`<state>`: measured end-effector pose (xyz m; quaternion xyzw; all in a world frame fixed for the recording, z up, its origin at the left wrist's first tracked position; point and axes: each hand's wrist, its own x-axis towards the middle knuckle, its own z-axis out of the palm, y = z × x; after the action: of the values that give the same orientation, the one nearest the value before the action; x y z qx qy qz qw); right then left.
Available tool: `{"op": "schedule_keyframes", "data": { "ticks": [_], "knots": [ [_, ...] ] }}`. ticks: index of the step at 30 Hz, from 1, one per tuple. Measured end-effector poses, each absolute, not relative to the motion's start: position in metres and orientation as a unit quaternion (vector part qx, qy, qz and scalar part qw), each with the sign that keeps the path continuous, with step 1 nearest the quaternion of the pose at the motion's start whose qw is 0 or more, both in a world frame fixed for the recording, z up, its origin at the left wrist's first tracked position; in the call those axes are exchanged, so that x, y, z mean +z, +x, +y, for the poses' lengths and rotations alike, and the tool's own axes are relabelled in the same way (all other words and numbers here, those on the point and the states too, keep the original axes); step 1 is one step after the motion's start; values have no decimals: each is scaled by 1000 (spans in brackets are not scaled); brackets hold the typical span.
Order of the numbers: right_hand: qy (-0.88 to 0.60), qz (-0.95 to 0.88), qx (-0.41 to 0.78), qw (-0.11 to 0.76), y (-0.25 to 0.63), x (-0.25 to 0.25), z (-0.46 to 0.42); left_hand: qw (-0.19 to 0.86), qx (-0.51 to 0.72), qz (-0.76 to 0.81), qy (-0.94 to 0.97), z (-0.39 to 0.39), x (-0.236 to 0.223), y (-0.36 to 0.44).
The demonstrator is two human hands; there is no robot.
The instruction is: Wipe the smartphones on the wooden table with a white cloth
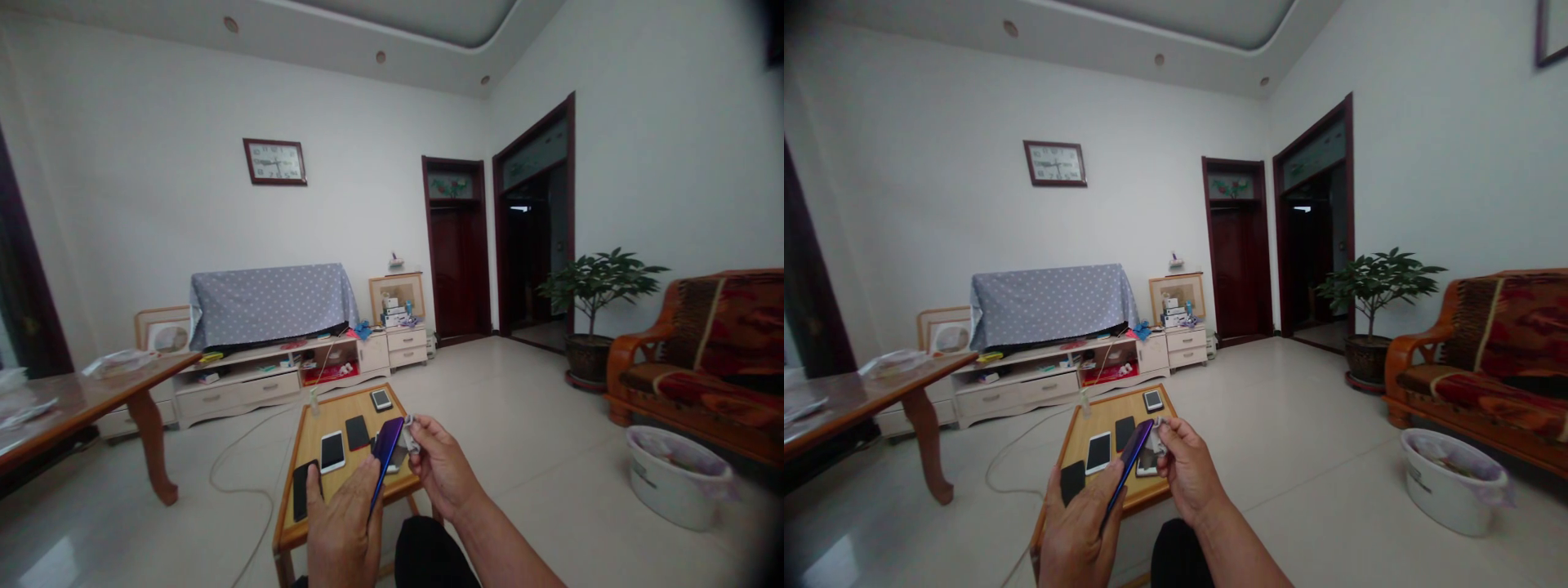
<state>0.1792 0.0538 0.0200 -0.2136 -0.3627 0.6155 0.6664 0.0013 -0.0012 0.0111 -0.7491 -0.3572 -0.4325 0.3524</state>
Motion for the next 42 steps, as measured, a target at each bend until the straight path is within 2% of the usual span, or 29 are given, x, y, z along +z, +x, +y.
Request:
{"op": "schedule_keyframes", "data": {
  "ticks": [6,11,14,23,29,36,42],
  "knots": [
    [-248,-350,591,683,178,31,53,368,-431,-327,-756,-5,18,0],
    [-287,-364,624,629,177,24,50,380,-439,-321,-749,-1,15,8],
    [-336,-393,600,611,179,17,53,380,-448,-324,-742,3,6,14],
    [-400,-397,568,600,183,1,73,415,-363,-346,-759,22,-36,18],
    [-363,-384,582,618,184,8,66,426,-332,-342,-769,14,-24,15],
    [-308,-410,576,637,185,22,54,375,-379,-341,-774,18,-22,6],
    [-253,-454,632,574,177,16,29,327,-430,-340,-770,19,-18,4]
  ]
}}
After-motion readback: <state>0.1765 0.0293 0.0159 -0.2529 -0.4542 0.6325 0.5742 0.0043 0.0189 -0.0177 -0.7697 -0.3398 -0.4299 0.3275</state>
